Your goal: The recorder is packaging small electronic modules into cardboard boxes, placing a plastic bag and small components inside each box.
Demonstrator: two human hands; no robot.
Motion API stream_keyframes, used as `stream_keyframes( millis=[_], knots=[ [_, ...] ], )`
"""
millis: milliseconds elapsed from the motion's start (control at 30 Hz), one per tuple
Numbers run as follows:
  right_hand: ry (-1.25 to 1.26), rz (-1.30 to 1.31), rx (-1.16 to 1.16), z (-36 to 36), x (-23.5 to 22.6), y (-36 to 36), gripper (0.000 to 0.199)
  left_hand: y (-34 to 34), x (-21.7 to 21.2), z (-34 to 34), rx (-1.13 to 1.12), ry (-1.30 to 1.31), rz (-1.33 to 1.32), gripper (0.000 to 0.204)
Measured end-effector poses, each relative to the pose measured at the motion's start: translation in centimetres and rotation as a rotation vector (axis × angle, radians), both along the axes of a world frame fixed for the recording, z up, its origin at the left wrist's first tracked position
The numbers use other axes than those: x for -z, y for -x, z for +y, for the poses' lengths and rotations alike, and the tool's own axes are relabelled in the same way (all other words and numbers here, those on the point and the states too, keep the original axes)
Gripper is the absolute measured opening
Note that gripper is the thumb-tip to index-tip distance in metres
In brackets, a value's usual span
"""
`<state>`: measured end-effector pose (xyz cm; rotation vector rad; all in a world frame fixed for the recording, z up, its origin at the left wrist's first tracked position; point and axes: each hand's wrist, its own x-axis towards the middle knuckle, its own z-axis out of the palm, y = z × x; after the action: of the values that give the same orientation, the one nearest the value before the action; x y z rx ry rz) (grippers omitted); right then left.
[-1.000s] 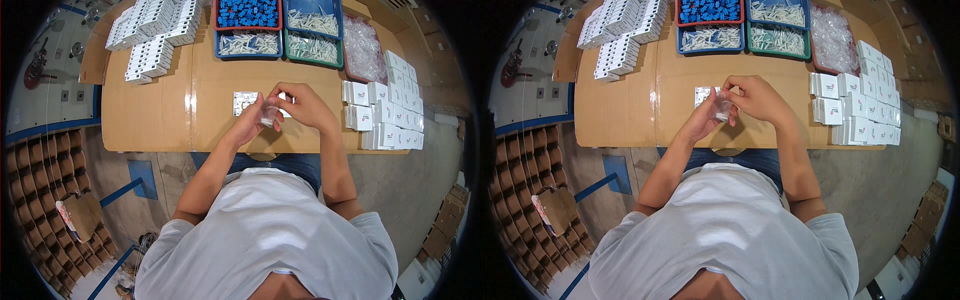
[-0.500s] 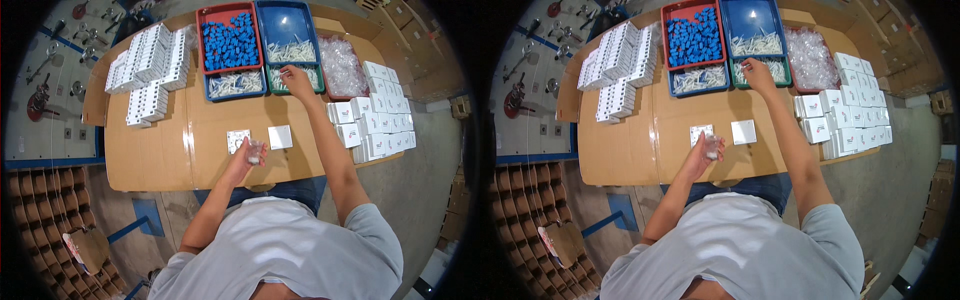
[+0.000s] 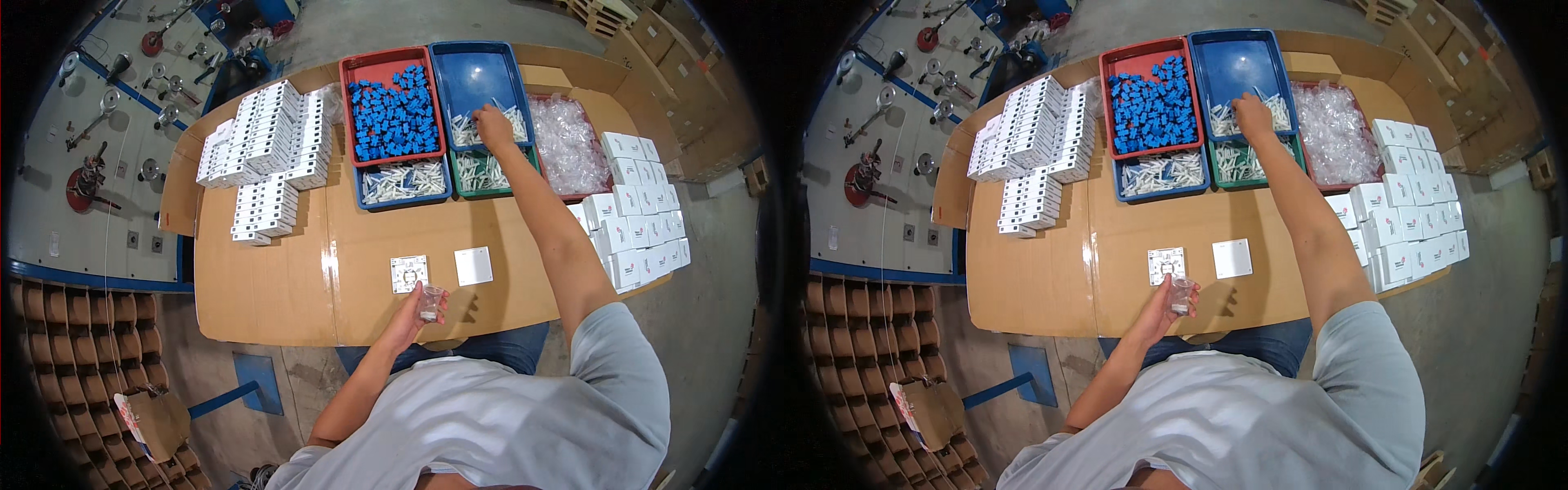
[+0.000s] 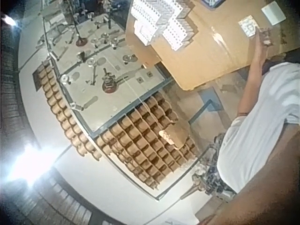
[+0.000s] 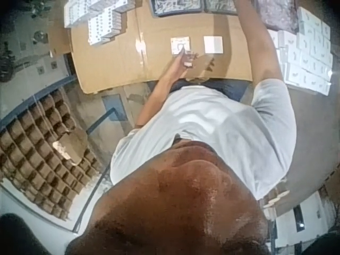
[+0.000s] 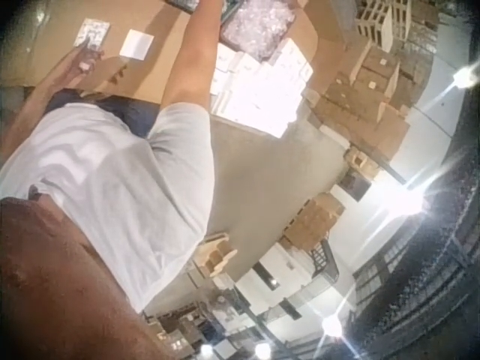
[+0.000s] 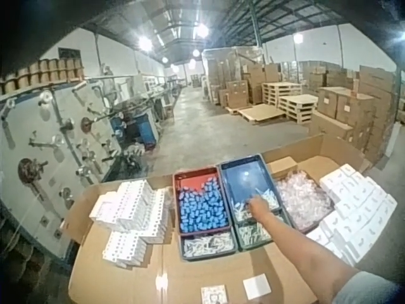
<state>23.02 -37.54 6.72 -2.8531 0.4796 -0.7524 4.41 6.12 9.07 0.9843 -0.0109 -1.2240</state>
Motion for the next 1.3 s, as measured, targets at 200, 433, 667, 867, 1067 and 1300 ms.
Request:
stream_keyframes(
  millis=[200, 433, 667, 867, 1067, 1300],
  knots=[
    [0.151, 0.041, -0.111, -0.8, -0.3, 0.1, 0.016, -0.4, 0.1, -0.3, 0.007, -0.024, 0.002, 0.067],
    [0.077, 0.137, -0.15, -1.5, -0.6, 0.5, 0.022, -0.6, -0.6, -0.8, -0.004, 0.0, -0.015, 0.068],
    [-0.246, -0.32, -0.041, -2.3, -2.0, 3.5, 0.02, -0.6, -0.4, -0.4, -0.03, 0.058, 0.018, 0.07],
    [-0.87, -0.335, -0.057, 4.9, -5.7, 10.1, 0.015, -1.5, -0.9, -0.5, -0.099, 0.111, 0.057, 0.075],
    [-1.189, -0.142, -0.146, 13.6, -7.9, 19.0, 0.017, -3.0, -3.2, -2.4, -0.094, 0.198, 0.027, 0.071],
    [-1.371, 0.092, -0.351, 20.4, -10.2, 22.1, 0.01, -3.2, -3.1, -2.3, -0.091, 0.147, -0.039, 0.065]
  ],
)
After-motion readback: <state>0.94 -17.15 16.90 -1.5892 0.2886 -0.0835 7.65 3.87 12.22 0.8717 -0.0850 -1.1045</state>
